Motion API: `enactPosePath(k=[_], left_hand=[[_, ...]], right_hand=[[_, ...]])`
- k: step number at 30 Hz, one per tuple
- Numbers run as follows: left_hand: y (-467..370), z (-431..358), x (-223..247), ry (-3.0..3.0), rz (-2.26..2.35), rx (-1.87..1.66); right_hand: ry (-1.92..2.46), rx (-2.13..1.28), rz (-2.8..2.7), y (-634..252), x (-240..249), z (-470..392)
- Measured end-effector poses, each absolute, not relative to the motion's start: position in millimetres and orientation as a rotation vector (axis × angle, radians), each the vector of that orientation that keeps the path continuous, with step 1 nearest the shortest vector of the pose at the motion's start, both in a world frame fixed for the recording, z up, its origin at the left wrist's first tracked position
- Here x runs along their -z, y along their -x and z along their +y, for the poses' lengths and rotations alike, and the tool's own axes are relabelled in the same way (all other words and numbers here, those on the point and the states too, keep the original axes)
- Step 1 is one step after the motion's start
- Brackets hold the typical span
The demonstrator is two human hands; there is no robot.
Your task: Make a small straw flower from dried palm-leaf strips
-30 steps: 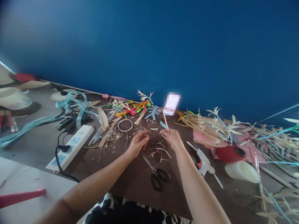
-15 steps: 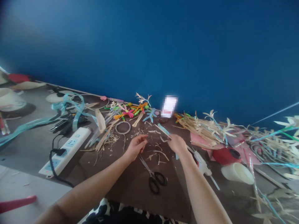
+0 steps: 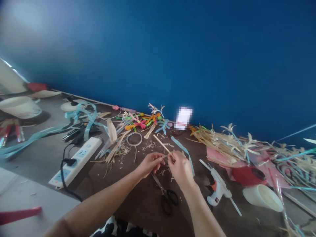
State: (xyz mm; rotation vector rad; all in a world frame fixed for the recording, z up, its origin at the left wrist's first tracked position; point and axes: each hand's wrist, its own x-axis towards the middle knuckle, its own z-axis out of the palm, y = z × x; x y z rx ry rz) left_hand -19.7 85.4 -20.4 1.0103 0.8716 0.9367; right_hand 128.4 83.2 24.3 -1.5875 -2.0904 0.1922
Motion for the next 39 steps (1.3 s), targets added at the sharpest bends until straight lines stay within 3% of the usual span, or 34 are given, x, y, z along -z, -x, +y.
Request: enactPosePath(k=[17,25,28,32,39], left_hand=[[21,86,25,-0.971,0.925,-1.005],[23,87,24,-0.951,0.870,-0.958],[23,86,23,-0.931,0.859,-0.930],[24,88,24,-0.878,0.837,-0.942],[29,93,22,-0.681,0.852,-1.046]], right_hand=[[1.594,-0.335,-2.029,-122,-30,72],[1.483,-1.355,-1.311,-126,-16,78],[1.390,-1.585,-1.083,-127,-10,79],[1.325,-1.571,-1.020,-128,-12,78],[1.358,-1.183,-1.235,-119,-21,52]])
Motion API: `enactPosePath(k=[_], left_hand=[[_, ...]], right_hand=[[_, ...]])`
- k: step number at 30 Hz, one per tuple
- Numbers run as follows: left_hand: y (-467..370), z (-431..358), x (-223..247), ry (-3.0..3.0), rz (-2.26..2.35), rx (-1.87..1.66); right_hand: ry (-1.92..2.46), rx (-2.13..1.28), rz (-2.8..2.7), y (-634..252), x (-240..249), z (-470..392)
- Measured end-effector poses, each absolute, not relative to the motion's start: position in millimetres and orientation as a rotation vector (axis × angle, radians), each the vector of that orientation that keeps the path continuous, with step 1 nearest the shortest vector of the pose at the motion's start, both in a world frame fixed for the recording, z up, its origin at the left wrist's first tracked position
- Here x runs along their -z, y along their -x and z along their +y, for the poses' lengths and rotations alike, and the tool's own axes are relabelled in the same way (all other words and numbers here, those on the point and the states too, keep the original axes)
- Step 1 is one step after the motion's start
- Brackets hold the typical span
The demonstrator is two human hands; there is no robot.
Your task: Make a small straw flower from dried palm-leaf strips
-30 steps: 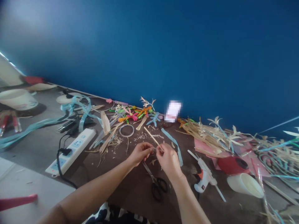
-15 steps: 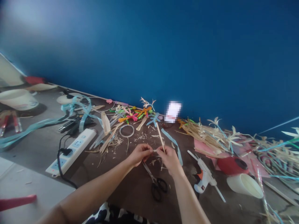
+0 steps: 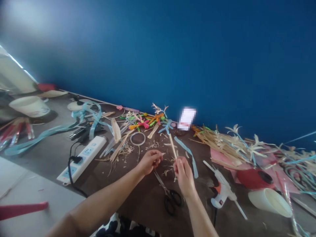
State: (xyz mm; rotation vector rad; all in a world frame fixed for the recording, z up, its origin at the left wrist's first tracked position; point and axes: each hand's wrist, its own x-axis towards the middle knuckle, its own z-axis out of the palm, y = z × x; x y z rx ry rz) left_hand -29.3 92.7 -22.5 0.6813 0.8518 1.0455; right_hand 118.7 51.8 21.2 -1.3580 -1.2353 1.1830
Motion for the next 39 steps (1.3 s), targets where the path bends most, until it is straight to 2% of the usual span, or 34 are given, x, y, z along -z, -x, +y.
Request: enactPosePath(k=[4,9,18,25,29,35,39], left_hand=[[30,92,20,-0.666,0.843,-1.033],[28,89,20,-0.717,0.857,-1.003],[27,87,26,-0.775,0.831,-0.983],[25,86,25,-0.847,0.850,-0.978],[25,87,28,-0.857,0.851,-0.997],[26,88,29,-0.847,0.817,-0.999],[27,89,29,-0.822,0.827,-1.022]], right_hand=[[1.400,-1.061,-1.558,-109,-21,44],[1.472,-0.981,-1.687,-106,-14,53],[1.374,-1.134,-1.649,-106,-2,56],[1.379,-1.063,-1.639,-108,-5,60],[1.480,-0.889,-1.750,-113,1,61],[1.502,-0.376,-2.029,-108,-3,54],[1.609,-0.189,-2.000,-117,-8,64]])
